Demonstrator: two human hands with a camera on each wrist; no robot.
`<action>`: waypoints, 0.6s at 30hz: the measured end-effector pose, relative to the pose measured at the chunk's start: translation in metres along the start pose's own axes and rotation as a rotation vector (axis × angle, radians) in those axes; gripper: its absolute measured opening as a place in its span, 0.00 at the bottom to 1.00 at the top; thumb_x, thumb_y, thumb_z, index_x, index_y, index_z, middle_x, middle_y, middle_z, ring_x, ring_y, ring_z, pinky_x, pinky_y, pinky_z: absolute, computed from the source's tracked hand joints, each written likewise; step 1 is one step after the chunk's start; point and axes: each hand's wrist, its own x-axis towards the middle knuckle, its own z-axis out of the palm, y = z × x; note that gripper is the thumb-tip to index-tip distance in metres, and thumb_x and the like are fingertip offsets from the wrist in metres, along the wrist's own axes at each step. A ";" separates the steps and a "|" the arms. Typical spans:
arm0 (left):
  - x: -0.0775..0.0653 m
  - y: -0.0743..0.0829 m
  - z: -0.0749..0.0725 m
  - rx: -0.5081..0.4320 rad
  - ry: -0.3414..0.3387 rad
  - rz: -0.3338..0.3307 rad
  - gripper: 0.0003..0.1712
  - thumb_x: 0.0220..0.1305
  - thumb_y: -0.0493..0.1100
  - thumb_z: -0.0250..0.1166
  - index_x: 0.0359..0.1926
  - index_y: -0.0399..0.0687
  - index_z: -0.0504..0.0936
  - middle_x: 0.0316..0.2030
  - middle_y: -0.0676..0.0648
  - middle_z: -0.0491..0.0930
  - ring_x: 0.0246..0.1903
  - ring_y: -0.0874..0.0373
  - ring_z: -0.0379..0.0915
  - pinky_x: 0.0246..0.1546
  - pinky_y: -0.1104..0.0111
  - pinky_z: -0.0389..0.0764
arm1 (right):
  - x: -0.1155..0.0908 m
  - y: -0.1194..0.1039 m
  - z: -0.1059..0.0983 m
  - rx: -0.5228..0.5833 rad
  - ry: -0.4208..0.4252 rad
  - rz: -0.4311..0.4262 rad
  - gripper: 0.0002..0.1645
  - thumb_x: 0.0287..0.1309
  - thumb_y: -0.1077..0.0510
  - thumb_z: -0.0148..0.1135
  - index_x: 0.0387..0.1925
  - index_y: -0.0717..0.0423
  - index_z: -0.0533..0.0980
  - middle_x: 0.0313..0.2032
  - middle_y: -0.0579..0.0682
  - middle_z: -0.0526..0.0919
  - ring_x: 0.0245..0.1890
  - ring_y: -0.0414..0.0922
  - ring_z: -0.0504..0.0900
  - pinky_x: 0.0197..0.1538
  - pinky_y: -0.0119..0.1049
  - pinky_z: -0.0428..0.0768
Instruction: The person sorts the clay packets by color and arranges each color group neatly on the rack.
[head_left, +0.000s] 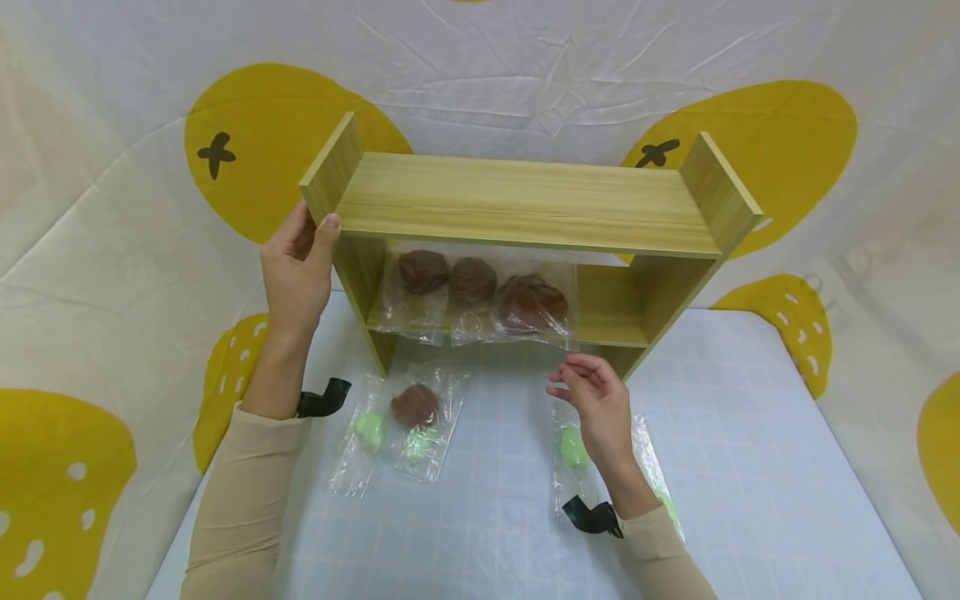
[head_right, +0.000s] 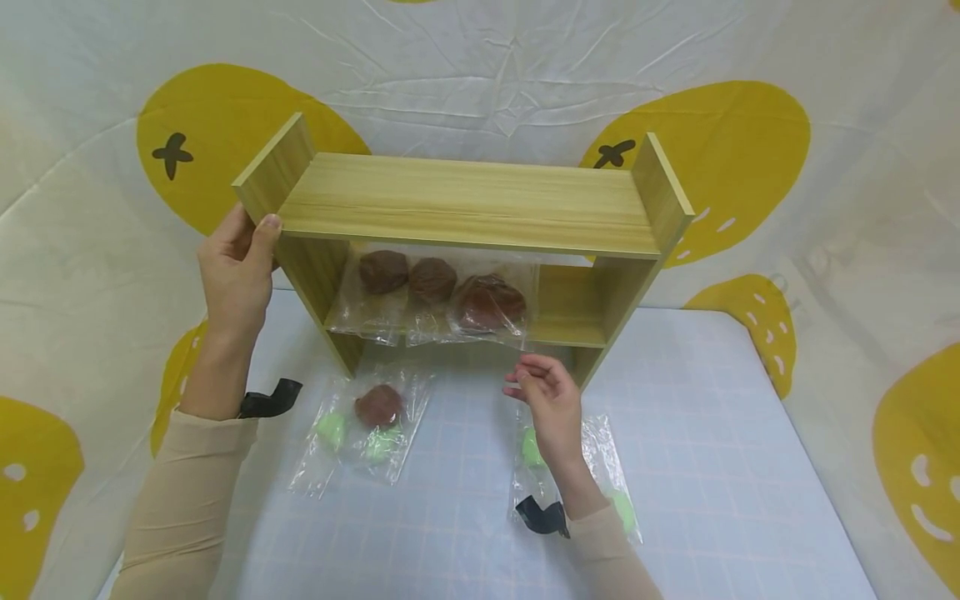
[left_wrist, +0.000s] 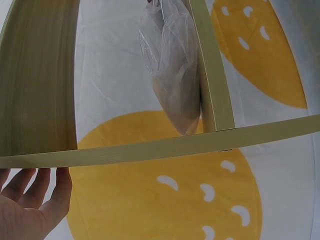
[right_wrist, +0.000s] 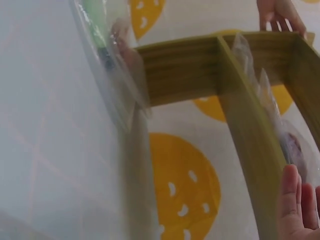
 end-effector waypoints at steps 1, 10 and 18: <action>0.001 -0.002 -0.001 0.000 0.001 -0.002 0.22 0.70 0.37 0.64 0.63 0.46 0.80 0.57 0.42 0.80 0.55 0.51 0.77 0.59 0.62 0.75 | 0.000 0.001 0.000 -0.001 -0.009 0.005 0.14 0.69 0.70 0.57 0.53 0.75 0.72 0.43 0.70 0.77 0.42 0.55 0.85 0.44 0.48 0.85; -0.002 0.010 0.003 0.010 0.005 -0.002 0.22 0.70 0.38 0.63 0.64 0.46 0.79 0.58 0.42 0.80 0.55 0.52 0.77 0.59 0.62 0.75 | 0.001 0.016 0.004 0.039 -0.058 0.084 0.16 0.68 0.68 0.59 0.54 0.70 0.74 0.42 0.57 0.83 0.42 0.52 0.85 0.45 0.50 0.84; -0.003 0.008 0.002 0.027 0.001 0.003 0.22 0.70 0.38 0.63 0.64 0.46 0.79 0.57 0.42 0.80 0.55 0.52 0.76 0.60 0.62 0.74 | 0.002 0.032 0.016 0.054 -0.078 0.203 0.19 0.67 0.66 0.62 0.56 0.71 0.72 0.44 0.61 0.83 0.42 0.52 0.85 0.46 0.51 0.84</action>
